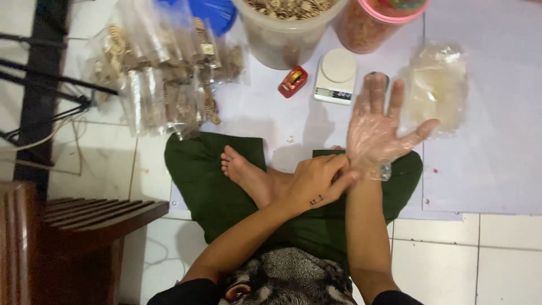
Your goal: Manually packaging spiral-patterned cookies from a large bin into individual plastic bags while sitting on the floor.
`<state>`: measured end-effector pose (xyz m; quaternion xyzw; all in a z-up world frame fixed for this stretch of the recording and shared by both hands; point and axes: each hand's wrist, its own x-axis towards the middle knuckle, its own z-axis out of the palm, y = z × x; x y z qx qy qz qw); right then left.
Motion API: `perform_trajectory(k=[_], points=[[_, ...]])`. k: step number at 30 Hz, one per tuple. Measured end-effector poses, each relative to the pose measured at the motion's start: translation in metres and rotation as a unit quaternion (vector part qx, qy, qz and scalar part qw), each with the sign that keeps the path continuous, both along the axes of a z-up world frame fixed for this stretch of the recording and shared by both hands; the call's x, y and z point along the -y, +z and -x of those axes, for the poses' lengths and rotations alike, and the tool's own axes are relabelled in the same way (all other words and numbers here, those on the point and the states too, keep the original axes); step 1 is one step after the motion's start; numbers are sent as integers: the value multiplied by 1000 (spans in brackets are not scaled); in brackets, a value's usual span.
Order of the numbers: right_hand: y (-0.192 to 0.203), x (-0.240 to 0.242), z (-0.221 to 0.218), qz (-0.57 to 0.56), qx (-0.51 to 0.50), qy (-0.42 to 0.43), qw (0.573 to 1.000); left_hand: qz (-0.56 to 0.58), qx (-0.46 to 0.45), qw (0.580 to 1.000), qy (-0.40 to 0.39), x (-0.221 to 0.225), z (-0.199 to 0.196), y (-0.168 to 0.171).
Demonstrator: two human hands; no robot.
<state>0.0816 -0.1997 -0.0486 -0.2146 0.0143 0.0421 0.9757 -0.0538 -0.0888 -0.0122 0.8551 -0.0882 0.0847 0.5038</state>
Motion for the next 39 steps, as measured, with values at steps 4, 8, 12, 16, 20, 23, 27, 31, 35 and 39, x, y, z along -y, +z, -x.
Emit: perform_trajectory(k=[4, 8, 12, 16, 20, 23, 27, 31, 35, 39], points=[[21, -8, 19, 11, 297, 128, 946, 17, -100, 994, 50, 4, 10, -3], [37, -9, 30, -11, 134, 97, 986, 41, -23, 999, 15, 2, 20, 1], [42, -5, 27, -60, 66, 105, 990, 14, 90, 995, 33, 7, 22, -14], [39, -22, 17, -108, 134, 117, 978, 2, 105, 993, -48, -12, 13, -16], [32, -25, 8, -100, -11, 37, 994, -85, 26, 992, -91, -17, 0, -23], [-28, 6, -32, 42, 83, 51, 994, -117, -86, 985, -93, -29, -7, -24], [-23, 47, -64, 553, 231, -39, 799, -78, -126, 988, -43, -35, -16, -31], [-86, 144, -137, 810, 207, -59, 545, -68, -178, 981, -46, -38, -28, -58], [-137, 199, -188, 909, 19, 50, 413, -13, -245, 969, -15, -37, -36, -80], [-194, 228, -221, 929, -85, 105, 344, 22, -300, 953, 20, -37, -50, -83]])
